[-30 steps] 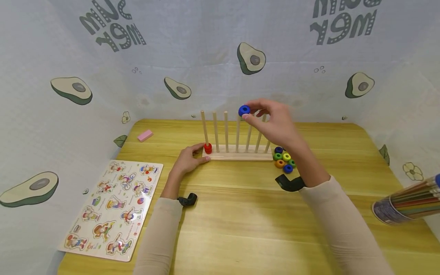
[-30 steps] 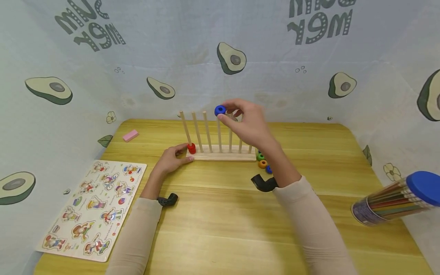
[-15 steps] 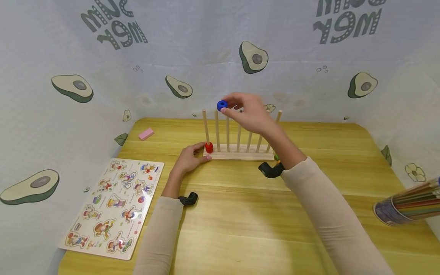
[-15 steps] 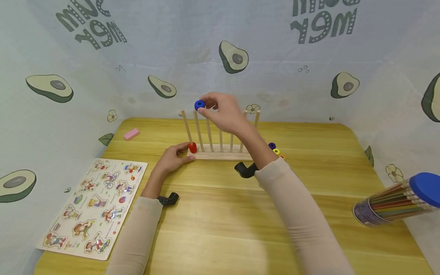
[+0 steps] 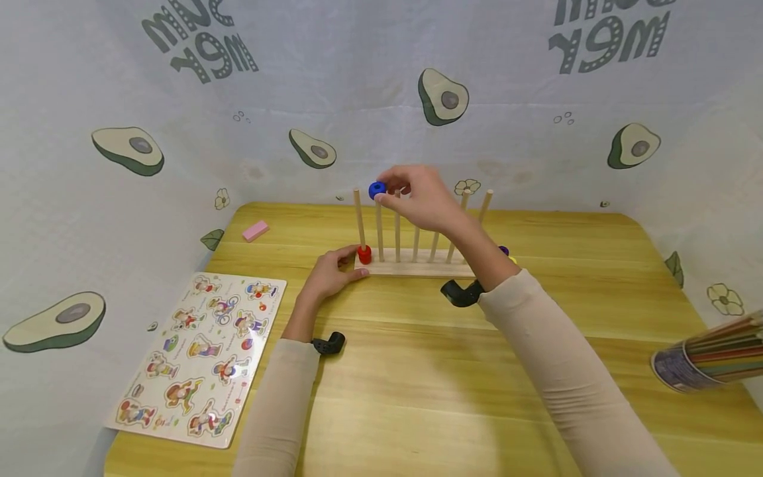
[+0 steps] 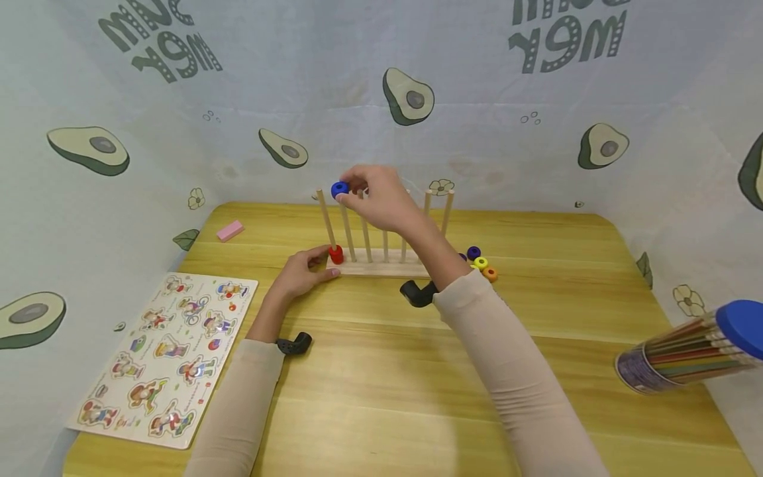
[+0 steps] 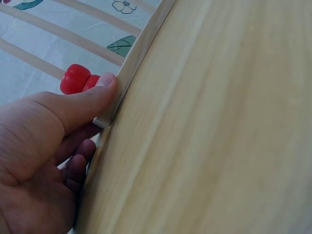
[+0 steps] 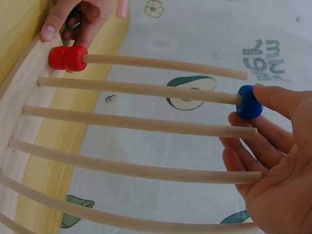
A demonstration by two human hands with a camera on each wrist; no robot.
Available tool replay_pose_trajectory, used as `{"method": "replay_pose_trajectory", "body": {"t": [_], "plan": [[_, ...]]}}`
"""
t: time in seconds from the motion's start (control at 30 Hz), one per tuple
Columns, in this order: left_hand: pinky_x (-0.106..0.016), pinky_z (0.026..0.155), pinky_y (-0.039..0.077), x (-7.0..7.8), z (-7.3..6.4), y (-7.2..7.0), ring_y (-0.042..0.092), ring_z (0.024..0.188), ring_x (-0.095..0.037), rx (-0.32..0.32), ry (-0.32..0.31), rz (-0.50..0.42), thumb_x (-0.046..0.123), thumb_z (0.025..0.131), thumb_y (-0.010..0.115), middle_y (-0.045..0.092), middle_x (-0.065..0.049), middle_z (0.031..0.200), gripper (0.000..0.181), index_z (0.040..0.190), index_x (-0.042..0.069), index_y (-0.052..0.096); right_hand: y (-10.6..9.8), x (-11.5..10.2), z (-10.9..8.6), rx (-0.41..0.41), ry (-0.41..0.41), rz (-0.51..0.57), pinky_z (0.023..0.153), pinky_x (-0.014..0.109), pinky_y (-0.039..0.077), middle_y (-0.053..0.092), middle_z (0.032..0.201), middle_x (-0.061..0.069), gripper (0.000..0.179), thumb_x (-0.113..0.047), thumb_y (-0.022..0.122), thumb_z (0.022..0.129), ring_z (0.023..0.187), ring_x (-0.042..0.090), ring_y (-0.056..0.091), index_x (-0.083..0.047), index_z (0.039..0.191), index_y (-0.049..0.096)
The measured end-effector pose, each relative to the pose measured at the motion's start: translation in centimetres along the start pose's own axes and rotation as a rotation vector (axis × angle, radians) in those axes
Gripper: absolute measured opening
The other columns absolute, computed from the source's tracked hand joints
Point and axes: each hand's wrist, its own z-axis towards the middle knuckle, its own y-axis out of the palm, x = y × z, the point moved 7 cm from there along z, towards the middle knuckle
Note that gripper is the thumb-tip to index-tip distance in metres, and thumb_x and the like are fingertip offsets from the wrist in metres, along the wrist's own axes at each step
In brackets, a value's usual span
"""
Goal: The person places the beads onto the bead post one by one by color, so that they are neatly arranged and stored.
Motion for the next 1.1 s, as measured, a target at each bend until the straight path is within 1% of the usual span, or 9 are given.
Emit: {"method": "replay_pose_trajectory", "body": {"t": [0.23,0.47,0.6,0.7,0.8,0.9,1.03,1.1], "plan": [[-0.052,0.114,0.044,0.0,0.1,0.1,0.055,0.136,-0.032,0.006,-0.005,0.003,0.043,0.091,0.079,0.057,-0.012,0.150,0.069,0.152,0.026,0.054,-0.2,0.1,-0.3,-0.012,0.002,-0.027,0.104,0.042,0.049,0.071,0.126,0.008,0.037,-0.031,0.067,0.101,0.116,0.023,0.063,-0.008,0.131,0.068],[-0.052,0.114,0.044,-0.2,0.2,0.2,0.054,0.136,-0.031,0.005,-0.004,0.010,0.045,0.090,0.079,0.057,-0.011,0.150,0.069,0.152,0.029,0.053,-0.8,0.0,-1.0,-0.004,0.006,-0.033,0.106,0.041,0.048,0.070,0.129,0.008,0.039,-0.033,0.067,0.101,0.120,0.023,0.062,-0.010,0.132,0.067],[-0.051,0.114,0.044,-0.4,0.2,0.2,0.054,0.136,-0.031,0.005,-0.011,0.011,0.046,0.090,0.079,0.056,-0.011,0.151,0.069,0.152,0.031,0.052,-1.3,-0.1,-1.7,0.013,0.003,-0.023,0.107,0.043,0.047,0.069,0.129,0.008,0.038,-0.031,0.067,0.101,0.120,0.024,0.062,-0.010,0.132,0.067],[-0.051,0.114,0.044,-0.4,0.2,0.2,0.054,0.136,-0.031,0.006,-0.013,0.009,0.046,0.090,0.079,0.056,-0.011,0.152,0.069,0.152,0.031,0.053,-2.0,0.0,-2.4,0.048,0.008,-0.021,0.109,0.046,0.046,0.068,0.131,0.008,0.038,-0.030,0.069,0.100,0.123,0.026,0.060,-0.009,0.132,0.067],[-0.051,0.114,0.044,-0.4,0.2,0.2,0.054,0.137,-0.032,0.005,-0.013,0.009,0.046,0.090,0.079,0.055,-0.011,0.152,0.069,0.152,0.031,0.053,-3.2,0.0,-3.4,0.123,0.016,-0.024,0.110,0.048,0.044,0.067,0.133,0.009,0.039,-0.030,0.071,0.099,0.126,0.030,0.057,-0.009,0.132,0.067],[-0.051,0.114,0.044,-0.4,0.1,0.2,0.054,0.137,-0.032,0.004,-0.011,0.013,0.045,0.090,0.079,0.056,-0.011,0.152,0.069,0.152,0.030,0.053,-4.5,0.2,-4.5,0.197,0.014,-0.018,0.109,0.050,0.045,0.068,0.133,0.010,0.039,-0.028,0.073,0.097,0.125,0.031,0.057,-0.009,0.131,0.068],[-0.051,0.114,0.045,-0.3,0.1,0.2,0.054,0.136,-0.032,0.003,-0.010,0.017,0.044,0.091,0.079,0.056,-0.011,0.151,0.068,0.152,0.030,0.053,-6.0,0.8,-6.0,0.251,-0.008,-0.011,0.103,0.045,0.049,0.070,0.126,0.012,0.038,-0.025,0.074,0.097,0.115,0.028,0.061,-0.007,0.130,0.069],[-0.051,0.114,0.045,-0.2,0.1,0.2,0.054,0.136,-0.032,0.002,-0.009,0.020,0.044,0.091,0.078,0.056,-0.012,0.151,0.068,0.152,0.029,0.053,-6.6,1.2,-6.8,0.271,-0.012,-0.008,0.099,0.039,0.050,0.070,0.123,0.012,0.037,-0.024,0.074,0.097,0.111,0.026,0.062,-0.006,0.129,0.069]]}}
